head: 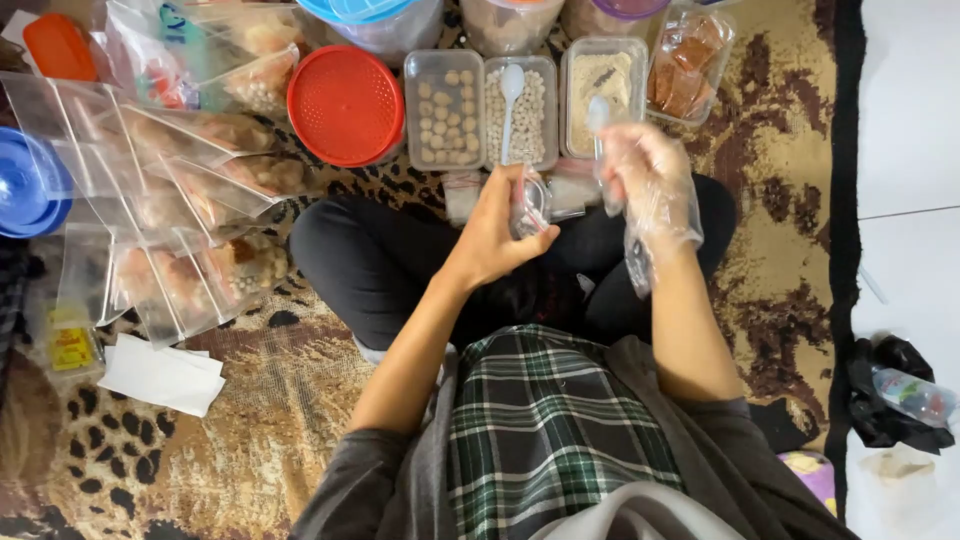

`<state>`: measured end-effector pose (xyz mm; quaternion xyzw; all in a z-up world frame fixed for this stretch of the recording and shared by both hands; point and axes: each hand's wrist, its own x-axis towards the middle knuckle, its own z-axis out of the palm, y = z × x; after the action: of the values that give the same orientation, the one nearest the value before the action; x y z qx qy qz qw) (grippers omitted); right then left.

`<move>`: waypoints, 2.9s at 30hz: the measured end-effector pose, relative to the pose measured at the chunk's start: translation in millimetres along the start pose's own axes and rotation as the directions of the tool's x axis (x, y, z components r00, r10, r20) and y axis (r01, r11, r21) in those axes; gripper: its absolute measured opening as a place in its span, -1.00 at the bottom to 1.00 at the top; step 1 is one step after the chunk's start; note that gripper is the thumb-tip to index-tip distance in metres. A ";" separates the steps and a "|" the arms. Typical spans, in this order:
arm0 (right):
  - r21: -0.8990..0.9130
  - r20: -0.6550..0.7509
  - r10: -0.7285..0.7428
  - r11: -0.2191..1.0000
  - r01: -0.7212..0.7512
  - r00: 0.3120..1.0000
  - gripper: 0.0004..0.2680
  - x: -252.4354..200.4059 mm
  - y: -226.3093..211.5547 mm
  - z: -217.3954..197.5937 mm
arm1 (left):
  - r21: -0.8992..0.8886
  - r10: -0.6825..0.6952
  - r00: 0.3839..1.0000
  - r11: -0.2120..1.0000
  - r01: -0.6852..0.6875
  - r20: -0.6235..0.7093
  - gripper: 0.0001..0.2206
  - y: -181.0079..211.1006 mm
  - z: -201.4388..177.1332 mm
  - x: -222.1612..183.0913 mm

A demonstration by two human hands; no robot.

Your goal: Portioning various snacks like crackers and nuts from large containers into small individual plastic bags while sitting on the floor.

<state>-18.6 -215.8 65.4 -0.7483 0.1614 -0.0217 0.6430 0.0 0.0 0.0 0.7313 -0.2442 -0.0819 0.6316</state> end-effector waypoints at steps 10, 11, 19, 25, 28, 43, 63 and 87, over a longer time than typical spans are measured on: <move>0.048 0.446 0.235 0.957 -0.285 0.863 -0.88 -21.1 19.5 33.3 | 0.551 0.219 0.963 0.790 -0.270 0.159 -0.27 -37.2 14.0 -8.9; 0.034 0.480 0.206 0.967 -0.253 0.853 -0.82 -19.1 19.4 35.6 | 0.555 0.205 0.964 0.789 -0.264 0.168 -0.26 -43.0 14.1 -10.2; -0.413 0.342 0.209 0.909 -0.053 0.916 -0.80 -6.7 41.6 38.5 | 0.472 0.200 0.974 0.852 -0.228 0.110 -0.26 -43.2 -4.1 -0.5; -0.531 0.355 0.321 0.842 -0.094 0.878 -0.79 22.4 -10.0 67.7 | 0.268 0.101 0.993 0.960 -0.079 -0.068 -0.22 -64.6 -30.8 3.6; -0.493 0.488 0.009 0.828 0.267 0.873 -0.75 55.1 -33.8 85.3 | 0.104 0.062 0.977 0.994 -0.041 -0.202 -0.23 -83.3 -64.0 1.3; -0.484 0.858 -0.169 -0.577 0.658 0.484 -0.89 201.3 -46.3 223.8 | -0.066 -0.192 0.948 0.981 0.181 -0.253 -0.28 -100.1 -85.8 7.2; -0.649 0.659 -0.566 -0.095 0.755 0.495 -0.95 62.2 207.9 -66.1 | -0.064 -0.158 0.959 0.987 0.147 -0.237 -0.28 -113.8 -68.3 6.7; -0.837 0.524 -0.026 0.167 0.521 0.851 -0.79 101.3 109.6 -50.6 | -0.045 -0.193 0.953 0.981 0.188 -0.232 -0.28 -104.9 -70.8 17.0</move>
<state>41.8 -304.7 -49.9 -0.9834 -0.1350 0.1142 0.0396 71.7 63.4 -84.5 0.7489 -0.0950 -0.0576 0.6533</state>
